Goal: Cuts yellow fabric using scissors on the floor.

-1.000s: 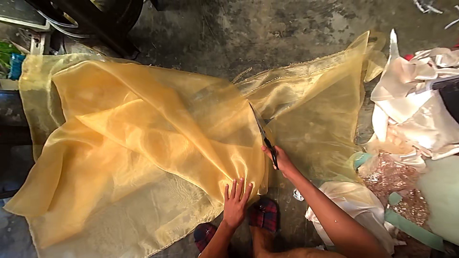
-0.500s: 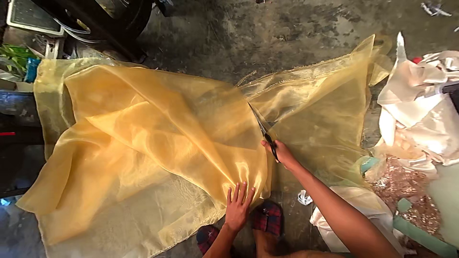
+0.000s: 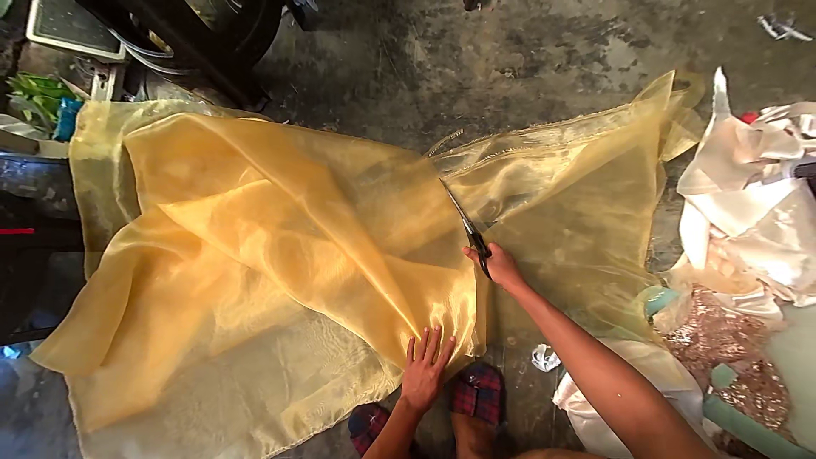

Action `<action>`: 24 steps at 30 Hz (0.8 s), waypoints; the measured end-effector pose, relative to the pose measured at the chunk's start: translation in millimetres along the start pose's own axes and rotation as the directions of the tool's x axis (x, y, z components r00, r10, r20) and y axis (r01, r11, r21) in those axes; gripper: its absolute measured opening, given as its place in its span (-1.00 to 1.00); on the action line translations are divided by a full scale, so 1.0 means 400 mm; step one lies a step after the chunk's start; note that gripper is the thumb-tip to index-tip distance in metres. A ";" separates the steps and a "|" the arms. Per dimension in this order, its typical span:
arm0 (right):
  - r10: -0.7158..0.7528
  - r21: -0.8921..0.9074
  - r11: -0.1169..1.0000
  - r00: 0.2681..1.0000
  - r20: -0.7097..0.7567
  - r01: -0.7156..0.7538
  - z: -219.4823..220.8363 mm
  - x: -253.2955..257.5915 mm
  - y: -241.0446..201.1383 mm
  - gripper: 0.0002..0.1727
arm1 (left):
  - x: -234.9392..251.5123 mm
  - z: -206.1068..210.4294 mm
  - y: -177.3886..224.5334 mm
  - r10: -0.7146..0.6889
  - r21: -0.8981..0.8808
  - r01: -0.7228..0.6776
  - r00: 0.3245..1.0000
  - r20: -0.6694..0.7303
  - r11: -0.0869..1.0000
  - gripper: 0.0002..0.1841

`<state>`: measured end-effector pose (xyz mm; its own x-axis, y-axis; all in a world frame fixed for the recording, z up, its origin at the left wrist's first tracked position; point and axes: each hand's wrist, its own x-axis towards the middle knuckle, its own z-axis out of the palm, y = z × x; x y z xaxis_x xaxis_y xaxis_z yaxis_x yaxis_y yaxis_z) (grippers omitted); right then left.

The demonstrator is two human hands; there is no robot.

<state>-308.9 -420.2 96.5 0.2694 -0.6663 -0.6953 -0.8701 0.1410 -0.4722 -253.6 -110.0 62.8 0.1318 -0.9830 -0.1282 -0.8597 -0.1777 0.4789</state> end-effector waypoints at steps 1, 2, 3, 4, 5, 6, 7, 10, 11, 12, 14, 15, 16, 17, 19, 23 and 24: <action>0.003 -0.003 1.000 1.000 -0.005 -0.003 0.002 0.001 -0.004 -0.22 | 0.000 -0.001 0.001 -0.002 0.000 0.002 1.000 0.012 1.000 -0.30; 0.006 -0.003 1.000 1.000 -0.006 -0.006 0.004 0.001 -0.007 -0.21 | 0.000 -0.001 0.001 -0.007 -0.004 0.007 1.000 0.027 1.000 -0.29; 0.007 -0.005 1.000 1.000 -0.008 -0.007 0.006 0.003 -0.009 -0.21 | -0.001 -0.002 0.002 -0.015 -0.008 0.015 0.999 0.046 1.000 -0.29; 0.006 -0.016 1.000 1.000 -0.010 -0.006 0.006 0.005 -0.009 -0.21 | -0.001 -0.002 0.002 -0.021 -0.011 0.021 0.998 0.061 1.000 -0.29; -0.001 -0.035 0.999 1.000 -0.016 0.001 0.006 0.008 -0.008 -0.23 | -0.001 -0.002 0.001 -0.023 -0.015 0.024 0.997 0.072 1.000 -0.29; -0.012 -0.057 0.998 1.000 -0.022 0.011 0.004 0.011 -0.007 -0.26 | -0.001 -0.001 0.001 -0.025 -0.027 0.027 0.996 0.083 0.999 -0.28; -0.024 -0.078 0.997 0.999 -0.022 0.022 0.000 0.015 -0.006 -0.28 | -0.002 0.000 0.000 -0.023 -0.043 0.027 0.996 0.086 0.999 -0.27; -0.034 -0.101 0.994 0.999 -0.030 0.031 -0.003 0.033 0.005 -0.27 | -0.008 0.005 -0.002 -0.019 -0.035 0.022 0.996 0.086 0.999 -0.27; -0.024 -0.109 0.994 0.999 -0.026 0.021 -0.005 0.038 0.004 -0.25 | -0.009 0.006 -0.003 -0.020 -0.028 0.022 0.996 0.091 0.999 -0.28; -0.016 -0.118 0.993 1.000 -0.020 0.014 -0.010 0.042 0.000 -0.23 | -0.009 0.008 -0.003 -0.018 -0.019 0.020 0.995 0.094 1.000 -0.28; -0.027 -0.110 0.994 0.999 -0.031 0.023 -0.028 0.045 -0.014 -0.27 | -0.008 0.013 -0.002 -0.017 -0.006 0.018 0.994 0.105 1.000 -0.28; -0.050 -0.078 0.996 0.997 -0.065 0.045 -0.037 0.045 -0.021 -0.30 | -0.007 0.013 -0.001 -0.023 -0.002 0.023 0.993 0.113 1.000 -0.27; -0.074 -0.026 0.997 0.991 -0.111 0.072 -0.046 0.044 -0.026 -0.32 | -0.004 0.011 0.001 -0.036 -0.006 0.037 0.992 0.122 0.999 -0.27; -0.092 0.039 0.994 0.981 -0.171 0.100 -0.054 0.044 -0.026 -0.31 | -0.001 0.005 0.004 -0.058 -0.027 0.062 0.990 0.126 0.998 -0.28; -0.083 0.184 0.973 0.953 -0.291 0.141 -0.068 0.046 -0.008 -0.28 | 0.012 -0.011 0.011 -0.123 -0.132 0.135 0.988 0.093 0.982 -0.32; 0.101 0.389 0.919 0.914 -0.393 0.066 -0.077 -0.031 0.114 -0.26 | 0.104 -0.140 0.009 -0.415 -0.541 0.362 0.910 0.026 0.759 -0.49; 0.149 0.389 0.921 0.906 -0.396 0.019 -0.068 -0.078 0.161 -0.28 | 0.147 -0.201 0.000 -0.505 -0.623 0.402 0.863 0.013 0.671 -0.54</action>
<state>-384.5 -410.3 102.7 -0.0492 -0.8729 -0.4855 -0.6358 0.4022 -0.6588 -206.3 -171.6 125.0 0.5412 -0.7583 -0.3635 -0.2169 -0.5436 0.8109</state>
